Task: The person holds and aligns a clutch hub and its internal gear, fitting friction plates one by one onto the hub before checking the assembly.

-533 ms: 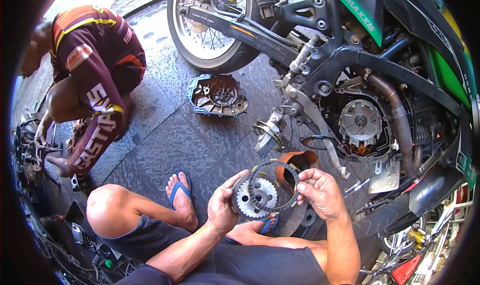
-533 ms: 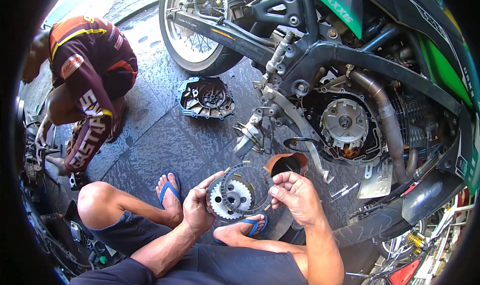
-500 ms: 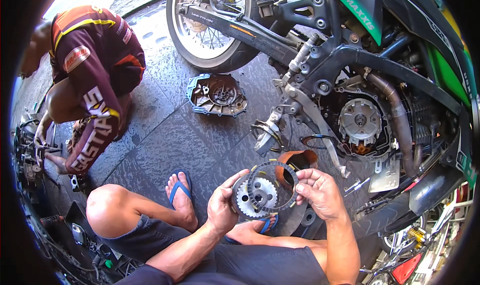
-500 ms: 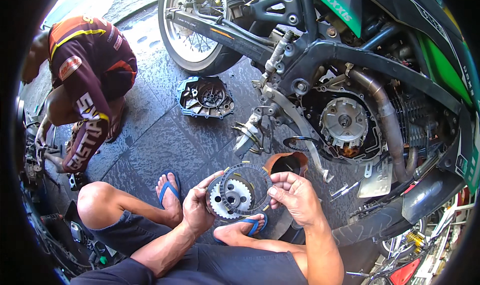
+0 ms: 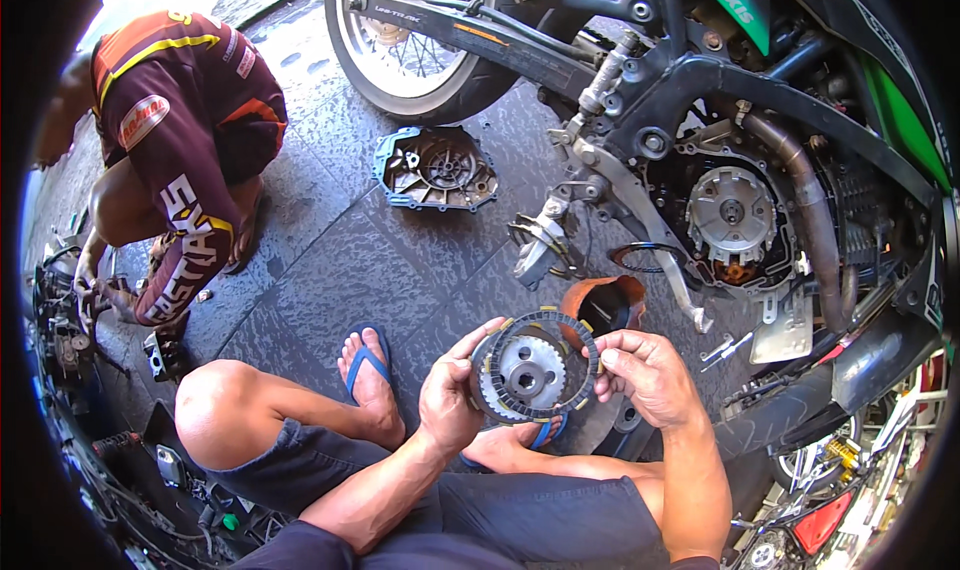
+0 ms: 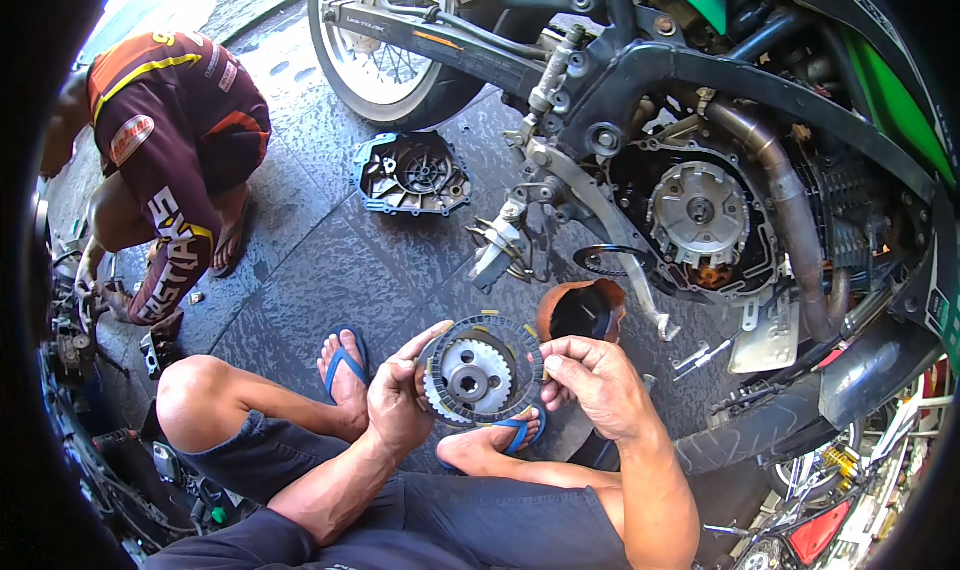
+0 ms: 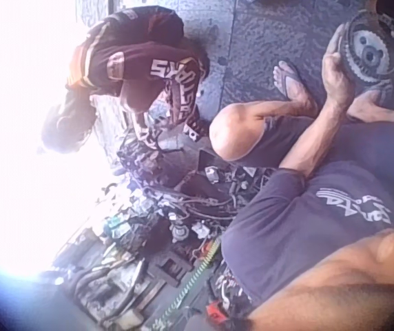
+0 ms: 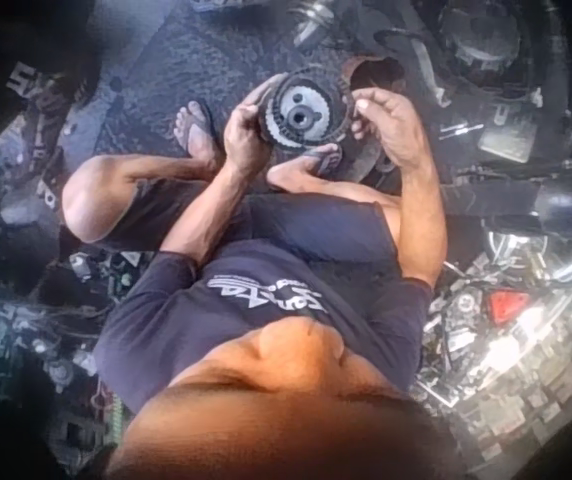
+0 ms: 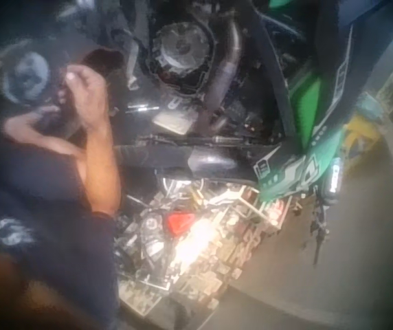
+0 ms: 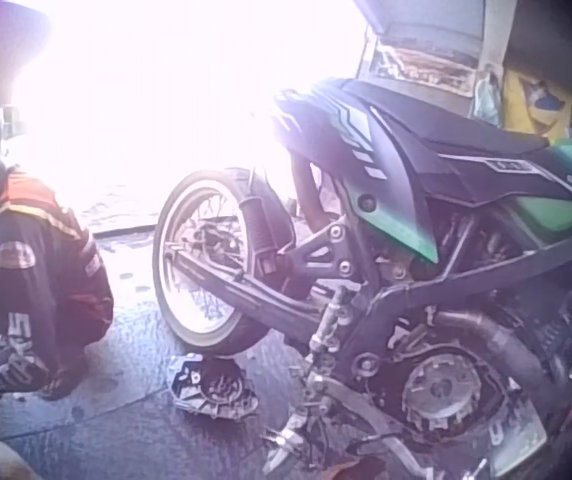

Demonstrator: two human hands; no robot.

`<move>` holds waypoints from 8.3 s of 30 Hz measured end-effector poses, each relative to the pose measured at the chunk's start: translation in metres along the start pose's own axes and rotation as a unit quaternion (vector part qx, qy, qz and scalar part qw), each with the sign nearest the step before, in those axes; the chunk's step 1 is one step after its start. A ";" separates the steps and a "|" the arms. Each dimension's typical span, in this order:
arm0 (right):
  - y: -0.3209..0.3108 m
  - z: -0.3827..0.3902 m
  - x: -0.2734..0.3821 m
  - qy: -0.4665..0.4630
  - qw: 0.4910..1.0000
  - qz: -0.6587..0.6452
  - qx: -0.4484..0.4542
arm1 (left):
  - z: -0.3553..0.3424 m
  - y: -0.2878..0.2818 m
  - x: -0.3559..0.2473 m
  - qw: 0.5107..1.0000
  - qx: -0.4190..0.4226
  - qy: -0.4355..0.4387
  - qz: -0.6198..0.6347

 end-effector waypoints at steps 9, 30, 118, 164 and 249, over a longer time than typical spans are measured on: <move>0.006 0.007 0.015 -0.051 0.996 0.063 -0.044 | -0.003 -0.004 0.009 0.999 0.004 -0.005 0.043; 0.050 0.030 0.028 -0.285 0.804 0.510 -0.109 | -0.005 -0.010 0.012 0.998 0.008 0.006 0.063; 0.089 0.034 0.000 -0.187 0.826 0.532 -0.009 | -0.003 -0.007 0.017 0.994 0.035 0.008 0.099; 0.055 0.035 0.017 -0.165 0.801 0.562 -0.125 | -0.003 -0.008 0.008 0.997 0.018 0.042 0.060; 0.080 0.028 0.019 -0.134 0.761 0.635 -0.009 | 0.007 0.006 0.023 0.998 0.030 -0.039 0.046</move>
Point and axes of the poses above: each hand's wrist, its own z-axis away from the middle knuckle, its own y-axis out of the palm, x = y × z, the point moved 5 cm from there along -z, towards the middle knuckle, and after that the axes turned 13 degrees about x, right-handed, at the moved point
